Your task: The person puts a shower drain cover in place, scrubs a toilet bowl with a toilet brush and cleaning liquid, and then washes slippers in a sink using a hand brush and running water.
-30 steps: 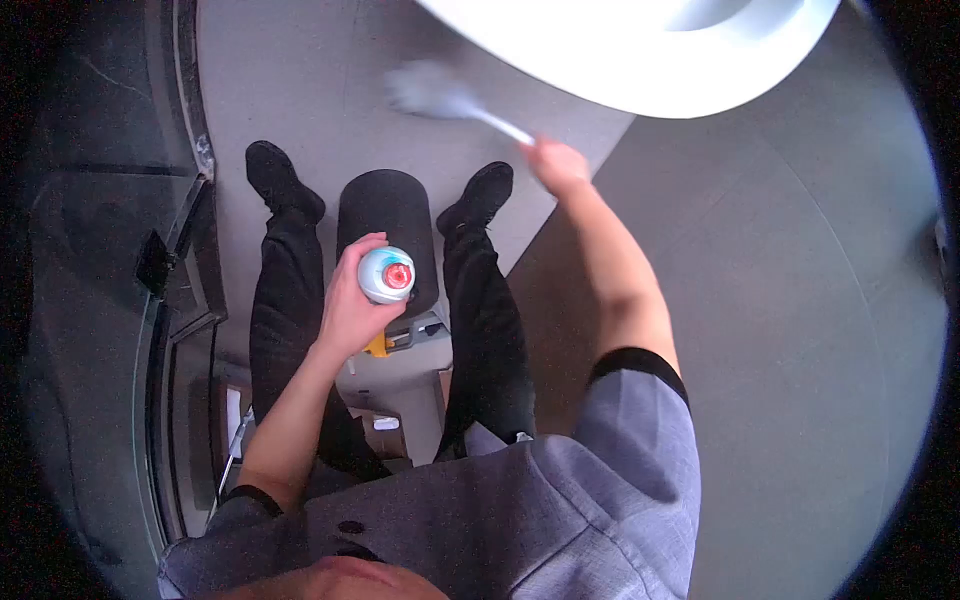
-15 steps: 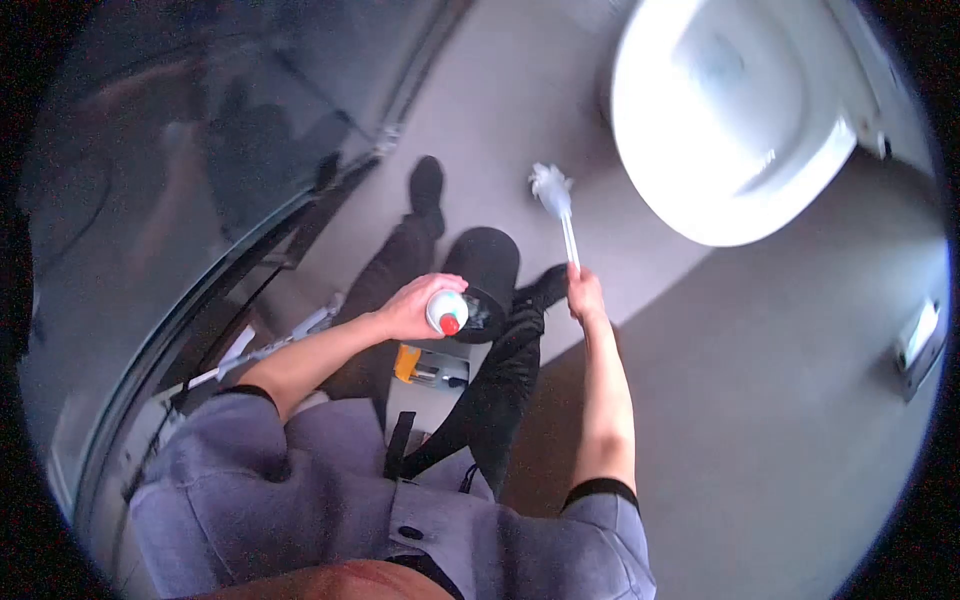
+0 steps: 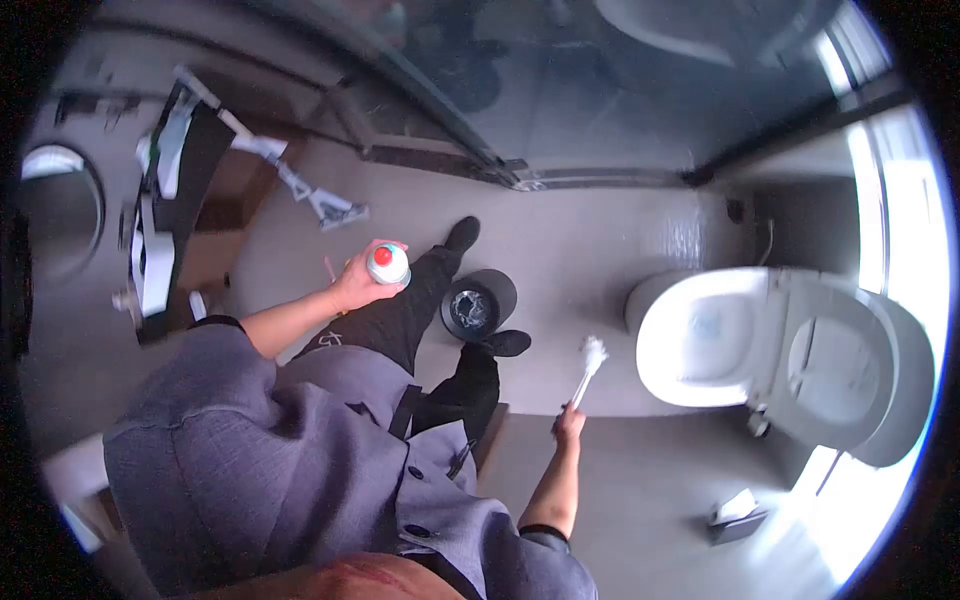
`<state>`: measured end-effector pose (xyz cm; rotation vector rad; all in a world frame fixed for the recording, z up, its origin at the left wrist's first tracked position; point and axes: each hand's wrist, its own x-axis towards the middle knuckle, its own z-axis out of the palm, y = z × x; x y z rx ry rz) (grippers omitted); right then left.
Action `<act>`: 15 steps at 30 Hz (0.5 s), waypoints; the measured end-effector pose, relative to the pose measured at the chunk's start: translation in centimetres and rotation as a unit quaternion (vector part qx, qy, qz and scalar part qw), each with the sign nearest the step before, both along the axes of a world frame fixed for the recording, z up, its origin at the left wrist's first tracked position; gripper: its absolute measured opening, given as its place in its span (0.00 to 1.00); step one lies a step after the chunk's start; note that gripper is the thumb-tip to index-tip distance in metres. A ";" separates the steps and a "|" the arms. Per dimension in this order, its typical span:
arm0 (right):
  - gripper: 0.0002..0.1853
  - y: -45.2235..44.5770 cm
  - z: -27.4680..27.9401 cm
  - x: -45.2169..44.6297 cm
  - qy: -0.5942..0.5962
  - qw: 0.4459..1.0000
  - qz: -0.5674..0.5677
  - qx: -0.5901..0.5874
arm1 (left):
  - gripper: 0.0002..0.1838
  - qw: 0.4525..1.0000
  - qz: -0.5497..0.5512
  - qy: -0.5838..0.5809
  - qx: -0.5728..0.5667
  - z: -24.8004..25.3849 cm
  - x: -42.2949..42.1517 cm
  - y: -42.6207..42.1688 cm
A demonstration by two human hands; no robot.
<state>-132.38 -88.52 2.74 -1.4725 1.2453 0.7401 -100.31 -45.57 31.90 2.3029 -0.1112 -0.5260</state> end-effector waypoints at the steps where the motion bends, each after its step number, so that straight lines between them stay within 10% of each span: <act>1: 0.20 0.0 1.8 -0.3 0.007 1.000 -0.004 0.005 | 0.33 1.000 0.025 -0.003 0.003 0.1 -1.0 1.6; 5: 0.22 -0.5 6.6 0.0 0.060 0.996 -0.058 0.028 | 0.35 0.991 0.131 -0.003 -0.010 -0.1 -5.2 7.5; 15: 0.17 12.8 14.7 17.9 0.127 0.925 0.354 -0.057 | 0.33 0.931 0.360 -0.052 0.015 -3.1 -16.0 25.7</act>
